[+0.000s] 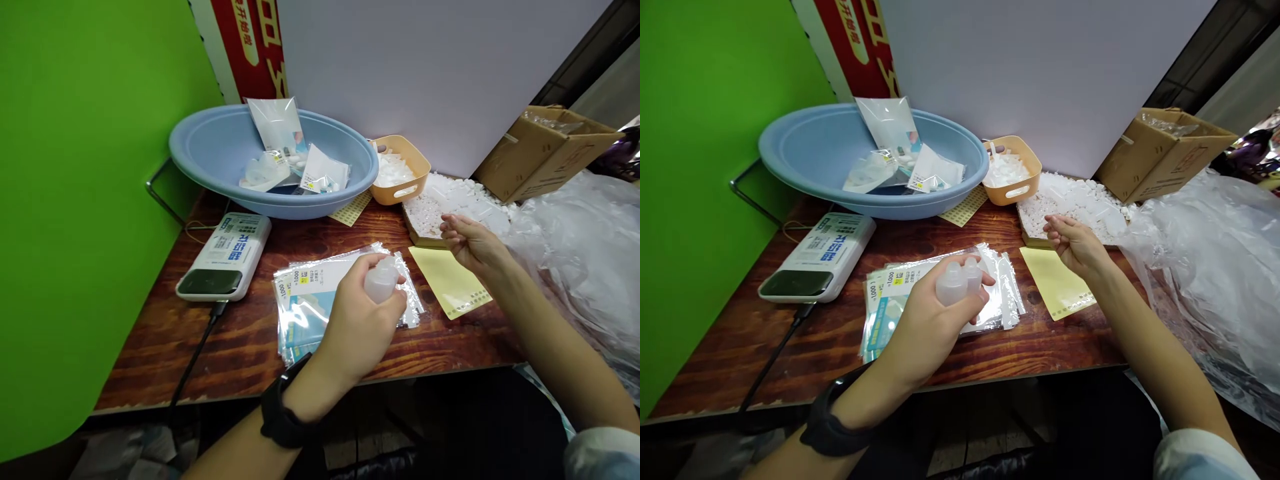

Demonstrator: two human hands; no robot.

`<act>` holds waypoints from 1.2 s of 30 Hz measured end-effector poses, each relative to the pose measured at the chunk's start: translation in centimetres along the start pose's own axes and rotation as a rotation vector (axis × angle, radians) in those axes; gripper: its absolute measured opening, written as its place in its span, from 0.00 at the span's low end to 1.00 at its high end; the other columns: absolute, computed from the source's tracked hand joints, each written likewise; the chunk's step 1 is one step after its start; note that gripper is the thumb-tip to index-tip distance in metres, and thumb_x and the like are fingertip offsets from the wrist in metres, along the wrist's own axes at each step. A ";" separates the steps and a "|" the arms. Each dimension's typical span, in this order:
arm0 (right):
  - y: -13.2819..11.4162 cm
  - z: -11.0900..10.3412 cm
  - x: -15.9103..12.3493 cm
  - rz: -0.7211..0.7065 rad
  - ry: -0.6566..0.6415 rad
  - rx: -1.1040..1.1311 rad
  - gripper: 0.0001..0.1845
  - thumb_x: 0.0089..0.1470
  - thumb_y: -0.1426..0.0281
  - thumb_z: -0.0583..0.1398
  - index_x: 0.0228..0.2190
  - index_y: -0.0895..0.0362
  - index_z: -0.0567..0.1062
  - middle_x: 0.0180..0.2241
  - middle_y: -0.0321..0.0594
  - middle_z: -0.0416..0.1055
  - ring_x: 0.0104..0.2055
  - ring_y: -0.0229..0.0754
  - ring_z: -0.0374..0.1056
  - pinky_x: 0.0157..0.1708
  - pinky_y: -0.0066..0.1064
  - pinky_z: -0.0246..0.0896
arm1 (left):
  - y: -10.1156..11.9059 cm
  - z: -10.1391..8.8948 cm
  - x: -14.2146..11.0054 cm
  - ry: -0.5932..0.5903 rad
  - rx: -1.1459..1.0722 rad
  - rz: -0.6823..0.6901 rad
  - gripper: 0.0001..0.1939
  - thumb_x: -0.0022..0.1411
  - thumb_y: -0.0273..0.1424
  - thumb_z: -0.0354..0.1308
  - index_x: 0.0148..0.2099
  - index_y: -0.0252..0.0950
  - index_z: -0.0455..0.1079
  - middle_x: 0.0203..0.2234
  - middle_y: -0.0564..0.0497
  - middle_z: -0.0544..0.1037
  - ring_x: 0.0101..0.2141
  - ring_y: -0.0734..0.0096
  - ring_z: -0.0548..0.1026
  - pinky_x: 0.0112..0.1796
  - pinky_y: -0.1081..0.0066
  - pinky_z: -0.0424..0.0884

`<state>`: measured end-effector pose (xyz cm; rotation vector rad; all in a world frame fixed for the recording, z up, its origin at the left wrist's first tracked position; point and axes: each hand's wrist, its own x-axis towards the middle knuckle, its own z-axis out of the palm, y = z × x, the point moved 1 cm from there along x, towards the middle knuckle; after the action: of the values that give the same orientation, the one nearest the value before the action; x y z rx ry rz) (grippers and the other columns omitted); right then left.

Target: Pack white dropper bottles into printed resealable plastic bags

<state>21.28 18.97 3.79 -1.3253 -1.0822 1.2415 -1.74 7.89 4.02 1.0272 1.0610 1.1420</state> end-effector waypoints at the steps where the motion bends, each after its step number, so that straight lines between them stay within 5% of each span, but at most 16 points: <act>1: 0.1 0.5 -1.3 0.001 -0.009 0.029 0.12 0.41 0.66 0.72 0.27 0.56 0.76 0.26 0.34 0.70 0.22 0.25 0.62 0.19 0.12 0.62 | 0.0 -0.1 0.0 0.012 0.013 -0.013 0.13 0.51 0.25 0.58 0.41 0.37 0.64 0.32 0.54 0.74 0.23 0.80 0.64 0.24 0.75 0.62; 4: 0.5 2.2 -5.2 -0.022 -0.016 0.094 0.18 0.31 0.66 0.76 0.27 0.55 0.80 0.28 0.36 0.75 0.25 0.28 0.68 0.23 0.14 0.68 | 0.0 -0.4 -0.1 0.015 0.056 0.011 0.12 0.50 0.24 0.58 0.38 0.37 0.62 0.30 0.55 0.74 0.24 0.78 0.65 0.25 0.75 0.63; 8: 0.5 4.1 -9.3 -0.136 -0.055 0.005 0.13 0.41 0.62 0.72 0.30 0.55 0.82 0.30 0.38 0.78 0.25 0.31 0.70 0.27 0.20 0.73 | 0.0 -0.8 -0.2 -0.004 0.075 0.106 0.10 0.48 0.22 0.57 0.35 0.37 0.65 0.26 0.57 0.71 0.25 0.77 0.67 0.26 0.76 0.63; 17: 0.3 6.0 -12.4 -0.612 0.007 -0.234 0.08 0.48 0.73 0.69 0.32 0.51 0.81 0.33 0.35 0.79 0.32 0.37 0.74 0.31 0.27 0.74 | -0.3 -0.4 -1.0 -0.030 0.116 0.195 0.10 0.47 0.23 0.56 0.35 0.36 0.70 0.24 0.57 0.71 0.24 0.76 0.65 0.25 0.74 0.62; 28: 0.7 5.4 -12.1 -0.410 -0.148 -0.263 0.08 0.47 0.70 0.70 0.33 0.49 0.82 0.28 0.35 0.79 0.26 0.38 0.74 0.28 0.31 0.74 | -0.3 -0.6 -1.5 0.037 0.367 0.438 0.06 0.48 0.24 0.56 0.31 0.36 0.72 0.21 0.52 0.74 0.24 0.69 0.69 0.25 0.70 0.62; 36: 0.4 5.3 -11.1 -0.470 -0.306 -0.327 0.07 0.47 0.74 0.69 0.29 0.49 0.82 0.29 0.36 0.78 0.30 0.38 0.72 0.29 0.29 0.69 | -1.2 -0.2 -0.9 0.092 0.512 0.531 0.06 0.47 0.24 0.56 0.30 0.36 0.71 0.24 0.47 0.77 0.26 0.62 0.74 0.28 0.66 0.67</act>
<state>15.09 8.33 4.81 -1.0394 -1.7589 0.9529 -1.82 6.85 2.93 1.7482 1.2250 1.3780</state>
